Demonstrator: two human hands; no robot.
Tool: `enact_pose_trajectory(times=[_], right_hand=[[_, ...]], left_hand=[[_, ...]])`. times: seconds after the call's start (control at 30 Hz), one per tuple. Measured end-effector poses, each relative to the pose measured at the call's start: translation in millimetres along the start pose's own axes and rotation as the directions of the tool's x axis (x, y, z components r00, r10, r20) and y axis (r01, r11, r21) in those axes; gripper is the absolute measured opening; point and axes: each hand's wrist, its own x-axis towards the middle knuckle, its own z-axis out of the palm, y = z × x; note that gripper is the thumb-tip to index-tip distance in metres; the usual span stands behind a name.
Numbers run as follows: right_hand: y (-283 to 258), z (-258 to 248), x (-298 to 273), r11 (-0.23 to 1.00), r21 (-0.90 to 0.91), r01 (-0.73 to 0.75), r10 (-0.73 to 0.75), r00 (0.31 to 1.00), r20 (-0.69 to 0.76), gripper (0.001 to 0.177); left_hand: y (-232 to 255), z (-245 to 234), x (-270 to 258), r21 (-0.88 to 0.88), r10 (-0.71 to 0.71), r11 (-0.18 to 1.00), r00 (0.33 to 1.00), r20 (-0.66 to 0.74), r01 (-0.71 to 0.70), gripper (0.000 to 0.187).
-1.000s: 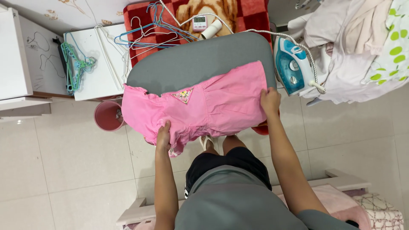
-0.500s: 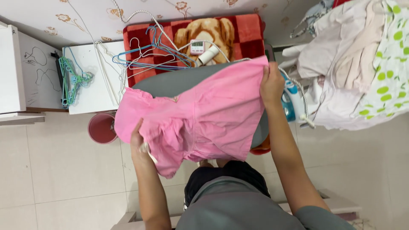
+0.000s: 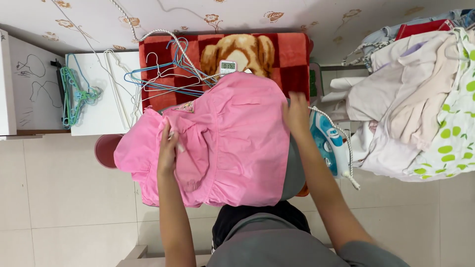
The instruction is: The person irons a pink garment on a gray ironing board. They repeatedly smooth the fabric with their hands, reposition the garment, and use a blue and white steam iron to press different sections. The garment is flipped and adjusted multiple times during the process.
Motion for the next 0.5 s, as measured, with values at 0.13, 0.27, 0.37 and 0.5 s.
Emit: enact_pose_trajectory(times=[0.13, 0.27, 0.37, 0.5], right_hand=[[23.5, -9.1, -80.1, 0.988, 0.068, -0.14, 0.135, 0.988, 0.074, 0.047], [33.2, 8.9, -112.9, 0.892, 0.229, -0.389, 0.346, 0.915, 0.208, 0.044], [38.7, 20.1, -109.2, 0.871, 0.319, -0.373, 0.337, 0.927, 0.164, 0.035], [40.3, 28.3, -81.0, 0.857, 0.409, -0.313, 0.307, 0.948, 0.081, 0.019]], left_hand=[[17.4, -2.2, -52.1, 0.466, -0.09, 0.875, 0.99, -0.108, 0.13, 0.062], [8.6, -7.6, -57.0, 0.661, -0.369, 0.625, 0.903, -0.219, 0.416, 0.046], [3.8, -11.9, -34.6, 0.269, -0.331, 0.901, 0.941, -0.076, 0.339, 0.043], [18.4, 1.8, 32.9, -0.421, -0.21, 0.887, 0.978, 0.0, 0.191, 0.034]])
